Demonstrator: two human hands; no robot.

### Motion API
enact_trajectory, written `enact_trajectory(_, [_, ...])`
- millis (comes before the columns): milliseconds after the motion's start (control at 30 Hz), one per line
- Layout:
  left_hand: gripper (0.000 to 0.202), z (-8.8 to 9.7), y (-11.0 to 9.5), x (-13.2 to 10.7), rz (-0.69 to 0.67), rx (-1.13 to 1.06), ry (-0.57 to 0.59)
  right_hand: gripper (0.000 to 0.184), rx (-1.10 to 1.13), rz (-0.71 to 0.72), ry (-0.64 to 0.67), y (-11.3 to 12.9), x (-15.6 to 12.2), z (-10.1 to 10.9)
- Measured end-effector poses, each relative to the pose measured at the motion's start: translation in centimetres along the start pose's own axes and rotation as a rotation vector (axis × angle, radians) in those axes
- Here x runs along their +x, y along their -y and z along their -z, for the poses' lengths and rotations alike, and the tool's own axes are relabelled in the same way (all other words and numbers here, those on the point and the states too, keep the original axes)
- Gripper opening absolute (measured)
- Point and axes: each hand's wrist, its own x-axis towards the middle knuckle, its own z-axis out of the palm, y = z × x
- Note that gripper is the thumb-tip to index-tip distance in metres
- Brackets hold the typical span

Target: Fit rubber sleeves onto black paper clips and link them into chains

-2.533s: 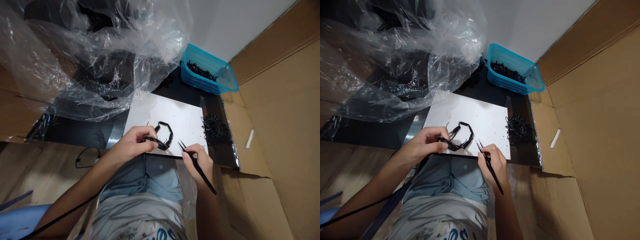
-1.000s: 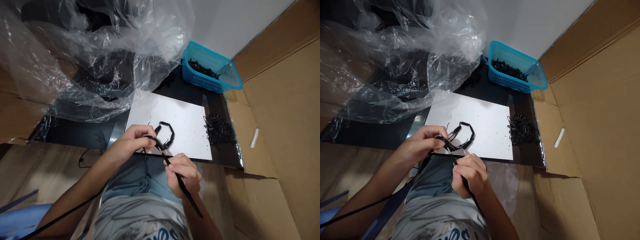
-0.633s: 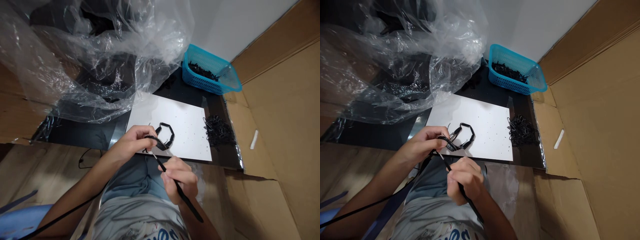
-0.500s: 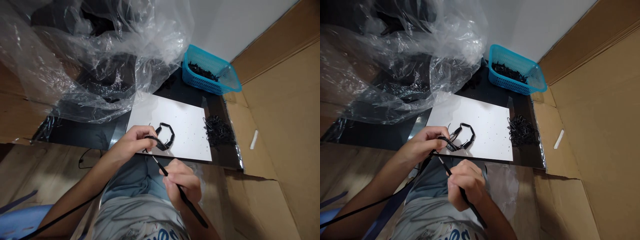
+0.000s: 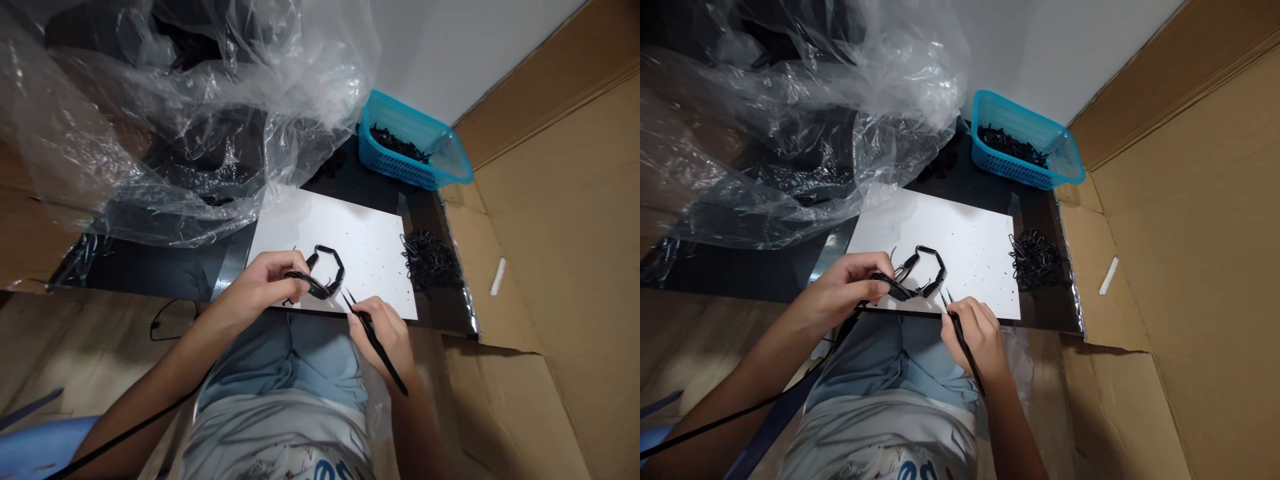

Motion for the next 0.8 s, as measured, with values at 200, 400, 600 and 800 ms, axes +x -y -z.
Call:
enact_trajectory(200, [0.008, -0.2, -0.2, -0.1, -0.017, -0.028, -0.025, 0.007, 0.07, -0.184, -0.027, -0.6, -1.1, 1.7])
enact_trajectory(400, [0.01, -0.4, -0.3, -0.1, -0.032, -0.017, -0.056, 0.02, 0.193, -0.492, -0.066, -3.8, -0.3, 2.1])
enact_trajectory(600, [0.011, -0.4, 0.0, -0.2, -0.043, 0.018, -0.06, 0.02, -0.507, -0.035, 0.246, -6.3, 4.1, 2.9])
enact_trajectory(800, [0.009, -0.4, -0.4, -0.2, -0.023, -0.014, -0.055, 0.025, -0.722, 0.107, 0.461, -6.6, 7.0, 2.6])
